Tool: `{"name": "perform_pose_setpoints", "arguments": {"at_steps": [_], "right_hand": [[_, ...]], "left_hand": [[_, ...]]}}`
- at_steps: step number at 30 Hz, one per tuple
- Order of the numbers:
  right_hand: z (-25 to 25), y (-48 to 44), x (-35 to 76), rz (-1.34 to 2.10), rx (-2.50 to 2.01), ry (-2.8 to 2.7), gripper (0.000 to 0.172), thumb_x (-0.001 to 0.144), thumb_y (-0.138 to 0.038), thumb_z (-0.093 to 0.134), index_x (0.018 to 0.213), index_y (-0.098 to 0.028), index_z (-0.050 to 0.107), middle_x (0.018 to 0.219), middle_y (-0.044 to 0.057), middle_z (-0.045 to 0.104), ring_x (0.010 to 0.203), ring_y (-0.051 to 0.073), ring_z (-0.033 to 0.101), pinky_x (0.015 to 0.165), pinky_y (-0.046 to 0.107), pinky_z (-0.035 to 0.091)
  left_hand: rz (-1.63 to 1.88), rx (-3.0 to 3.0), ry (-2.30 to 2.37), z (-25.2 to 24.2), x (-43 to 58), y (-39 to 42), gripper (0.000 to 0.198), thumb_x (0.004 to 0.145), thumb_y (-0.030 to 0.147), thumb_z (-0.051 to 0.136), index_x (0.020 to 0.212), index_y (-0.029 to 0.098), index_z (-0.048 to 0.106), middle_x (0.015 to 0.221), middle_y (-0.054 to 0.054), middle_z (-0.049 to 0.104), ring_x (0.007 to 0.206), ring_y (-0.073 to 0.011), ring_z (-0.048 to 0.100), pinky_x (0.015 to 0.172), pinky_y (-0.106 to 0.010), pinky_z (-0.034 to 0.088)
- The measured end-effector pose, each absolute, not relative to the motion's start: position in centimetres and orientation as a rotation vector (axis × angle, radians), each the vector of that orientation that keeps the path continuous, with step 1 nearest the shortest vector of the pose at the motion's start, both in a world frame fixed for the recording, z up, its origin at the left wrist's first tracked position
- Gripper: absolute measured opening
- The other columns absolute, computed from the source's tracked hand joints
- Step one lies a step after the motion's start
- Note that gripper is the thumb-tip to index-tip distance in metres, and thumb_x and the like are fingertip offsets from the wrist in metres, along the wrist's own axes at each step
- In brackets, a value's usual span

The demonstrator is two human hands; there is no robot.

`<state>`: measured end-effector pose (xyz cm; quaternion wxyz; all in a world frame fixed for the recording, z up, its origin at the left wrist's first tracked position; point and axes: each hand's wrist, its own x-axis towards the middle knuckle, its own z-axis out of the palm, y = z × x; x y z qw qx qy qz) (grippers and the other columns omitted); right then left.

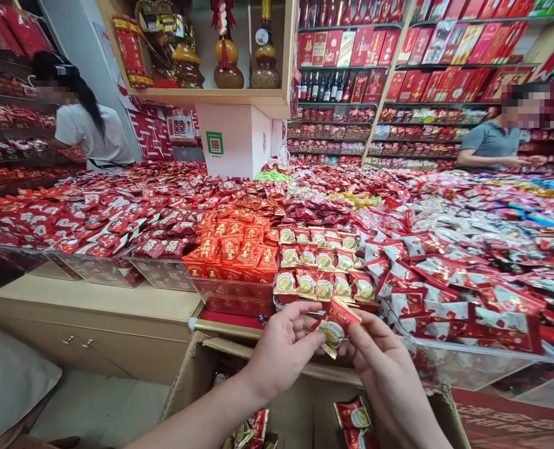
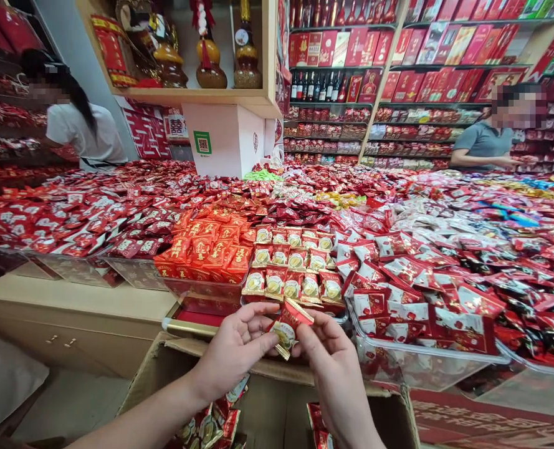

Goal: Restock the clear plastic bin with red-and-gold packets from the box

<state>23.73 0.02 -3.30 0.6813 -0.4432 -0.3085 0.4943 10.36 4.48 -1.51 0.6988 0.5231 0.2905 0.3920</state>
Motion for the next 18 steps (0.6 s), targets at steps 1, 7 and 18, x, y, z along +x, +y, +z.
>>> {"name": "perform_pose_setpoints", "arguments": {"at_steps": [1, 7, 18], "right_hand": [[-3.6, 0.0, 23.5, 1.095, -1.016, -0.724, 0.027, 0.065, -0.033, 0.071, 0.085, -0.019, 0.062, 0.078, 0.002, 0.063, 0.062, 0.013, 0.053, 0.057, 0.022, 0.045], [-4.9, -0.9, 22.6, 1.078, -1.119, -0.841, 0.025, 0.068, -0.037, 0.067, 0.082, -0.017, 0.062, 0.078, 0.004, 0.066, 0.073, 0.018, 0.059, 0.066, 0.026, 0.048], [3.5, 10.7, 30.8, 0.473, -1.600, -1.334, 0.052, 0.072, -0.043, 0.059, 0.112, -0.016, 0.037, 0.072, 0.005, 0.065, 0.060, 0.018, 0.060, 0.054, 0.028, 0.045]], "left_hand": [[0.885, 1.160, 0.652, -1.8, 10.4, 4.4, 0.036, 0.068, 0.023, 0.067, 0.099, 0.012, 0.052, 0.080, -0.006, 0.064, 0.069, -0.0121, 0.058, 0.063, -0.024, 0.047], [0.812, 1.218, 0.732, -3.6, 9.6, 3.7, 0.032, 0.069, 0.023, 0.066, 0.096, 0.014, 0.051, 0.074, -0.003, 0.063, 0.061, -0.0108, 0.057, 0.057, -0.023, 0.047], [0.742, 1.616, 0.831, -4.8, 8.8, 4.1, 0.014, 0.077, 0.020, 0.050, 0.088, 0.014, 0.055, 0.059, 0.001, 0.055, 0.055, -0.0105, 0.051, 0.056, -0.022, 0.042]]}}
